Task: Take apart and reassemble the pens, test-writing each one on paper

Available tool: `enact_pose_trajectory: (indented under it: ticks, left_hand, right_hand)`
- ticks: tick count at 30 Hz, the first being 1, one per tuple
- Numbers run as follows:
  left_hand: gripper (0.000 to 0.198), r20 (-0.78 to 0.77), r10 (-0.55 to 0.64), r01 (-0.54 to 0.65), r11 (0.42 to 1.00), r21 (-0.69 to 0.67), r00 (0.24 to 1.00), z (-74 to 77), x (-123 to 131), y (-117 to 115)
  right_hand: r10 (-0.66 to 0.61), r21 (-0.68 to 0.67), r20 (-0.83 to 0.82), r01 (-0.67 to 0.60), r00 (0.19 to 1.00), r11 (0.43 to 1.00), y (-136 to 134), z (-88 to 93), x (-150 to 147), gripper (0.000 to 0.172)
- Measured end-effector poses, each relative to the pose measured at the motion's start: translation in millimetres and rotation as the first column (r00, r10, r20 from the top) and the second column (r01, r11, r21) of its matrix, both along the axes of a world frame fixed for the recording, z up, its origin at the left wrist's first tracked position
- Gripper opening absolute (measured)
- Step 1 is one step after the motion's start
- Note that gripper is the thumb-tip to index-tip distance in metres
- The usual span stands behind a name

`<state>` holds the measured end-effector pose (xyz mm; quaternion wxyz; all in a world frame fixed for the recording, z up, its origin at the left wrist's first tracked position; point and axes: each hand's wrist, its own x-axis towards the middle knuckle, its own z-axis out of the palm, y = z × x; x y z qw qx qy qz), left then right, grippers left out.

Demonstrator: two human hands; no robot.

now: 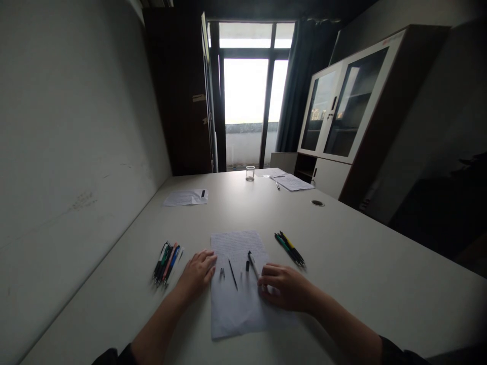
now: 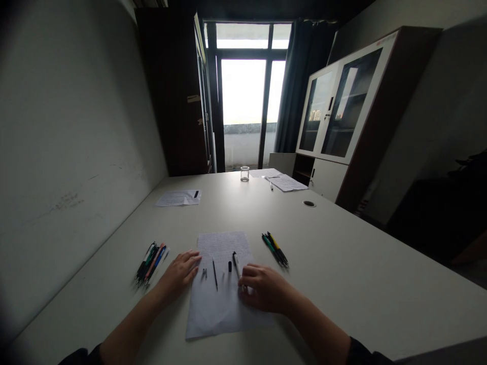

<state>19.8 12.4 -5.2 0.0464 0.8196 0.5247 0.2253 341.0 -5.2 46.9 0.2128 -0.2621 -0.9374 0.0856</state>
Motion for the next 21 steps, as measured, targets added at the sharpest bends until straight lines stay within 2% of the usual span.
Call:
enact_pose_trajectory:
  ticks: [9,21]
  left_hand:
    - [0.035,-0.019,0.002,-0.002,1.000,-0.004,1.000,-1.8,-0.2,0.6]
    - [0.035,-0.023,0.010,-0.011,1.000,-0.026,1.000,0.3,0.4,-0.8]
  right_hand:
    - [0.006,-0.006,-0.009,-0.006,1.000,1.000,0.4,0.5,-0.4,0.014]
    - [-0.037,-0.084,0.002,0.037,0.999,0.996,1.6,2.3,3.4,0.015]
